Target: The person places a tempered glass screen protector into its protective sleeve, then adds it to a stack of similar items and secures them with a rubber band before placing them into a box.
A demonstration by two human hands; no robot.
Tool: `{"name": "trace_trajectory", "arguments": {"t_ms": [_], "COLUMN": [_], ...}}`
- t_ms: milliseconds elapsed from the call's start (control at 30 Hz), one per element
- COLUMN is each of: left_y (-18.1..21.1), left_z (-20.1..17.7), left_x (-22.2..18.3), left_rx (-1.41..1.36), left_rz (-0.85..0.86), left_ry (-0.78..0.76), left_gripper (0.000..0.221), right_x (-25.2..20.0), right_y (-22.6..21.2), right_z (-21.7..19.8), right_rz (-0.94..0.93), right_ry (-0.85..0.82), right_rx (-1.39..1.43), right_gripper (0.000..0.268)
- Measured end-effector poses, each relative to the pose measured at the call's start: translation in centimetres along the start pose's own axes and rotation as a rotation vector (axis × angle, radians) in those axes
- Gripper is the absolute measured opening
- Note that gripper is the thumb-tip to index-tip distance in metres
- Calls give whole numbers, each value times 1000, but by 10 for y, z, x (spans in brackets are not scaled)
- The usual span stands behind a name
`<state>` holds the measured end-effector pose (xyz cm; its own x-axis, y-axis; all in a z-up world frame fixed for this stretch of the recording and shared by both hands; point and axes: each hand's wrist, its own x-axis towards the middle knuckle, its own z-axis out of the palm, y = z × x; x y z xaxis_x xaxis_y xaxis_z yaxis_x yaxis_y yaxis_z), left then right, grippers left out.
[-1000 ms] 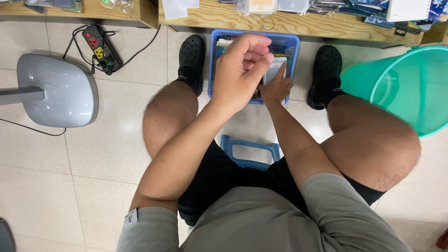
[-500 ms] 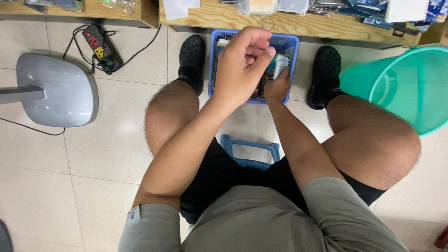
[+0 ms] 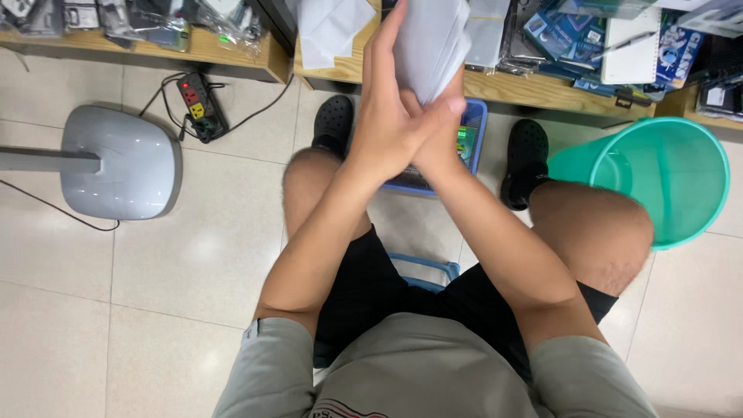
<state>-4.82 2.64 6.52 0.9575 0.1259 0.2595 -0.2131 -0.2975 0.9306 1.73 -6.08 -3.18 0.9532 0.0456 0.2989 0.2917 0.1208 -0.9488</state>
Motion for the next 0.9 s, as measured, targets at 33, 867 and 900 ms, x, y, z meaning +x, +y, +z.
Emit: {"name": "trace_trajectory", "arguments": {"t_ms": [33,867,900], "left_y": [12,-4,-2], "left_z": [-7,-41,-36], "left_x": [-8,-62,-51], "left_rx": [8,-995,-1213], "left_rz": [11,-342,-408], "left_ry": [9,179,119], "left_gripper": [99,66,63], "right_x": [-8,-90,-82], "right_y": [-8,-109,-118], "right_z": [6,7,-1], "right_rz": [-17,-182,-142], "right_ry": [-24,-524,-494], "right_rx": [1,-311,-361], "right_gripper": [56,106,98]}}
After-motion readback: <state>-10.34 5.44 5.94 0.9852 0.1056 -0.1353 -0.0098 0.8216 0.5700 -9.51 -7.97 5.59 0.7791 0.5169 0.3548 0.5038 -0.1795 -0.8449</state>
